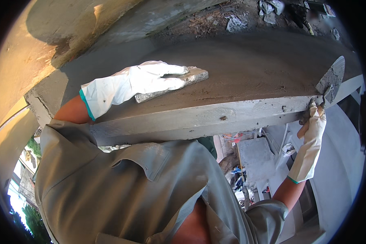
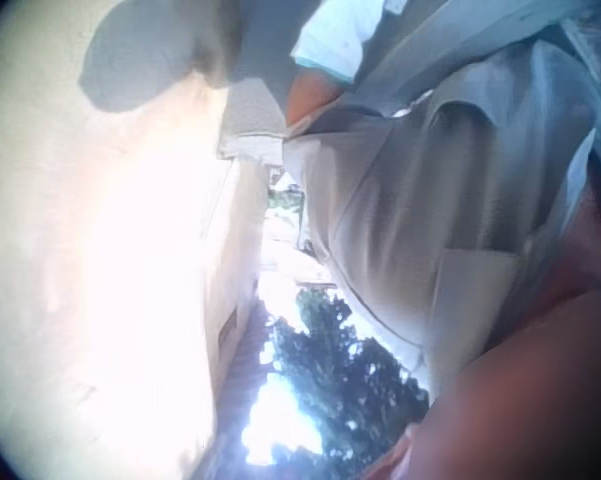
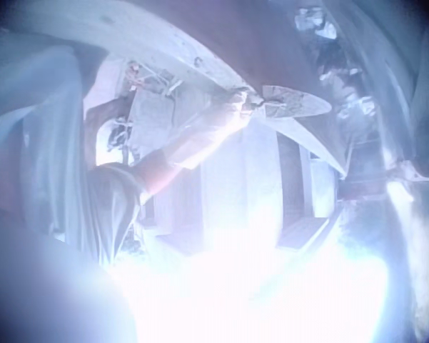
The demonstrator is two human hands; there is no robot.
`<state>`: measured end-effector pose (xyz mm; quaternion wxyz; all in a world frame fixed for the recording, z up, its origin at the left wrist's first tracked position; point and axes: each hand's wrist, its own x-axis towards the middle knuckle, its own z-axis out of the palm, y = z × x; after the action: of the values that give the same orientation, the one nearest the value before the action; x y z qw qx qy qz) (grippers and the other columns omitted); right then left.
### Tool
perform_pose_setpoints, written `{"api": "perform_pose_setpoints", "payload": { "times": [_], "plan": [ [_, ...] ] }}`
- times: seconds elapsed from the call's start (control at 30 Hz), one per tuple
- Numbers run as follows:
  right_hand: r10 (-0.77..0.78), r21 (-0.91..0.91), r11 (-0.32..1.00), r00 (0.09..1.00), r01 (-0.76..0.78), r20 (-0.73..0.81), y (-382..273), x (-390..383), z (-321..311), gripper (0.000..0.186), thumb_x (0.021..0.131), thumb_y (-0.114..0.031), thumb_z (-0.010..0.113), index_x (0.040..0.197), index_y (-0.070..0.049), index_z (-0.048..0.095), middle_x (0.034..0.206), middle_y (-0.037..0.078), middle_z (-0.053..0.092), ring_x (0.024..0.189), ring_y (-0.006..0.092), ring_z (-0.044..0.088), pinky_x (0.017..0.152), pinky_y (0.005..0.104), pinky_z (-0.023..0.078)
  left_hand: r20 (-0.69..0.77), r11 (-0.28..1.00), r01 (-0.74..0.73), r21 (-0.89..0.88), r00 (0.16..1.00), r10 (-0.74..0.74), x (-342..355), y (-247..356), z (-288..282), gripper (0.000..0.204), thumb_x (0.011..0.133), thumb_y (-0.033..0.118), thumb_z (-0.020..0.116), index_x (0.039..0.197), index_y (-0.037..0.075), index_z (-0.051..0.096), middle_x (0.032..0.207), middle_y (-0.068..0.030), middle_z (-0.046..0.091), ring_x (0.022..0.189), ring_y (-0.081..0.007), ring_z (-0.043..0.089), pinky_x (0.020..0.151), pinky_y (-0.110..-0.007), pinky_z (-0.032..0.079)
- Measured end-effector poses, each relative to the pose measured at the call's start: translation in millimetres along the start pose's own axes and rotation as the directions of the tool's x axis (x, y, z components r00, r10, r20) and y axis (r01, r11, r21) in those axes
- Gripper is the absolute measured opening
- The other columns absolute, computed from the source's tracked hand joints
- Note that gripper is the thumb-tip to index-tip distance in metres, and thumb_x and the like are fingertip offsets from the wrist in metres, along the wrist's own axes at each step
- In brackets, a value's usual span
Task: The person smooths a wet concrete ledge using a wooden float and a trowel. They repeatedly apply and level the concrete along the edge, then refine the surface with a trowel.
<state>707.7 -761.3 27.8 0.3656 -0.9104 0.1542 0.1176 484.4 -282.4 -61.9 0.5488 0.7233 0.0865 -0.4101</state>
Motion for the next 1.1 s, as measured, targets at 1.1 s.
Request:
{"api": "perform_pose_setpoints", "payload": {
  "times": [1.1],
  "plan": [
    [0.049, 0.128, 0.991, 0.998, -0.044, -0.036, -11.8, -4.4, 9.2, 0.015, 0.096, -0.021, 0.081, 0.098, -0.009, 0.072, 0.079, -0.004, 0.064, 0.069, 0.0076, 0.055, 0.061, 0.0282, 0.045, -0.007, 0.949, -0.303, 0.081, 0.952, 0.305, 236.5, 168.4, 62.5, 0.079, 0.097, 0.068, 0.067, 0.156, 0.015, 0.060, 0.163, -0.0127, 0.054, 0.153, -0.0318, 0.047, 0.129, -0.045, 0.034]
  ]
}}
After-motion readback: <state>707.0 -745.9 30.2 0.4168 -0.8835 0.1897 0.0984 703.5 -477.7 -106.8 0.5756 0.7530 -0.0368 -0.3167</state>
